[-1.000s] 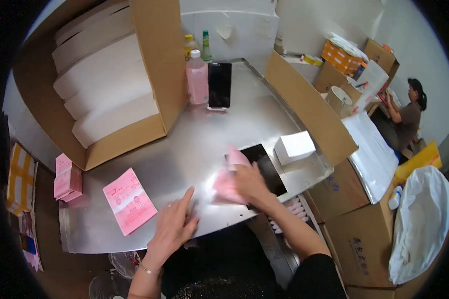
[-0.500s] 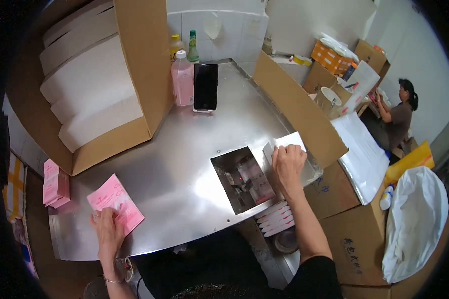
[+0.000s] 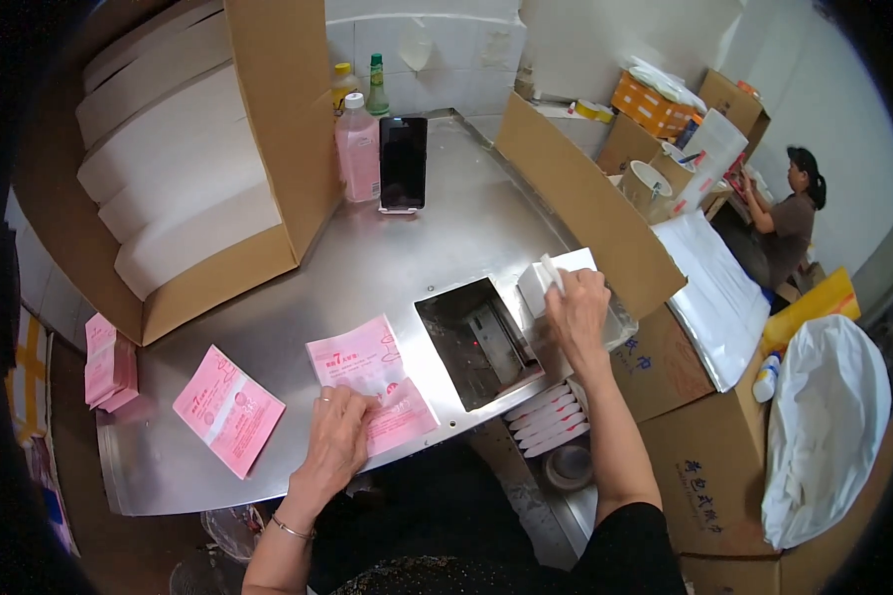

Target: Packaging individual tissue packs and pink paper sheets into boxes and larger cardboard containers using a semi-automatic packaging machine.

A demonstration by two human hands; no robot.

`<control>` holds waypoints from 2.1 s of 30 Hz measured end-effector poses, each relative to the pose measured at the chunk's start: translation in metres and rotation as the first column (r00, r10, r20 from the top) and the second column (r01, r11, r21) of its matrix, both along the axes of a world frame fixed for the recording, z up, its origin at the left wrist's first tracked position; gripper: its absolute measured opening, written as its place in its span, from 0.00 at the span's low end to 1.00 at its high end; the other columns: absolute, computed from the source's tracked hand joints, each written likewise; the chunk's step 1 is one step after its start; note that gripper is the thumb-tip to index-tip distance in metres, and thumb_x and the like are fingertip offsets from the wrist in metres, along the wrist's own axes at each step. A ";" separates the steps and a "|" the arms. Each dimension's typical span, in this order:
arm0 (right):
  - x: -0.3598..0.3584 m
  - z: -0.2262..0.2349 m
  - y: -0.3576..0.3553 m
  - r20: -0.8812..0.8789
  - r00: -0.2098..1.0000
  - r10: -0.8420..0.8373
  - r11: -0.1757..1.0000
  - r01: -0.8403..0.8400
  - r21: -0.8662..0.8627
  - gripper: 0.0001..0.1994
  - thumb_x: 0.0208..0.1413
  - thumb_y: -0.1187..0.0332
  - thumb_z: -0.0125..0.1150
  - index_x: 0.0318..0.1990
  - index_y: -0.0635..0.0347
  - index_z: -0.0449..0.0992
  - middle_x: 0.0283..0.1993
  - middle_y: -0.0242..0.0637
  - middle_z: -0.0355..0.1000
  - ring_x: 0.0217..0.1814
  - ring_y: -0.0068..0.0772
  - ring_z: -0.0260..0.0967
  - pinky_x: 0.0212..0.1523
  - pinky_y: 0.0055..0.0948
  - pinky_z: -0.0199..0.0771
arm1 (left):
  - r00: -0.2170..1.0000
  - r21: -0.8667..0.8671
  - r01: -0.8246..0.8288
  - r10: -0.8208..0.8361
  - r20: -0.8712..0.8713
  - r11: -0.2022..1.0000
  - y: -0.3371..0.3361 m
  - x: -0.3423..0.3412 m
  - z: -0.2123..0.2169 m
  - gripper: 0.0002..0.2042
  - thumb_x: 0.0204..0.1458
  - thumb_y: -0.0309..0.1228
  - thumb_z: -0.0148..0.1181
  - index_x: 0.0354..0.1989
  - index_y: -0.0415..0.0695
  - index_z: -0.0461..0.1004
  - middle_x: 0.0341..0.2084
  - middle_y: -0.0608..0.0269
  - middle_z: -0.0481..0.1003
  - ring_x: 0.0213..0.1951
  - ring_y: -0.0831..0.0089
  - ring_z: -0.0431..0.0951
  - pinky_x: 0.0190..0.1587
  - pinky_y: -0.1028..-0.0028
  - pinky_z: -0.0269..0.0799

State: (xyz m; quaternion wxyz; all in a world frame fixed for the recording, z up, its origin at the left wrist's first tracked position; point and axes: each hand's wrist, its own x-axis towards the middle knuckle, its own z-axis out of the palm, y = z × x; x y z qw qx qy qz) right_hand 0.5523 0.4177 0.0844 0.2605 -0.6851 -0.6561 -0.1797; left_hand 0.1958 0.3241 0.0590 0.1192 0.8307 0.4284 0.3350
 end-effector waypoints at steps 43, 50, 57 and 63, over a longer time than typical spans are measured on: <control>-0.153 -0.029 -0.110 0.120 0.468 0.876 0.477 -0.877 -0.059 0.15 0.49 0.71 0.60 0.46 0.65 0.74 0.47 0.50 0.71 0.54 0.54 0.70 0.66 0.62 0.58 | 0.964 -0.097 -0.131 0.103 -0.247 0.987 0.004 0.006 0.025 0.34 0.38 0.34 0.67 0.59 0.44 0.68 0.38 0.49 0.68 0.41 0.53 0.69 0.41 0.57 0.66; -0.132 -0.055 -0.008 -0.147 0.860 0.489 0.793 -0.509 -0.335 0.12 0.57 0.67 0.52 0.43 0.65 0.75 0.42 0.53 0.73 0.48 0.57 0.72 0.61 0.64 0.59 | 0.991 -0.135 -0.101 0.088 -0.097 0.986 -0.025 -0.001 0.032 0.27 0.44 0.23 0.62 0.58 0.43 0.70 0.36 0.53 0.69 0.40 0.55 0.70 0.42 0.59 0.67; -0.082 -0.024 -0.026 0.025 0.948 0.319 0.717 -0.224 -0.660 0.12 0.53 0.73 0.56 0.45 0.61 0.77 0.32 0.51 0.78 0.34 0.55 0.77 0.35 0.48 0.76 | 0.935 0.098 -0.354 0.355 0.001 0.930 -0.027 -0.064 0.028 0.07 0.35 0.18 0.57 0.25 0.42 0.71 0.44 0.48 0.73 0.49 0.50 0.71 0.50 0.55 0.64; -0.026 -0.001 -0.016 0.269 0.963 0.016 0.987 -0.059 0.152 0.10 0.54 0.68 0.62 0.43 0.59 0.76 0.38 0.41 0.71 0.47 0.41 0.68 0.45 0.43 0.64 | 0.667 0.115 -0.665 0.656 -0.354 0.738 -0.041 -0.118 0.023 0.15 0.48 0.20 0.55 0.46 0.43 0.71 0.42 0.51 0.71 0.51 0.49 0.68 0.64 0.42 0.49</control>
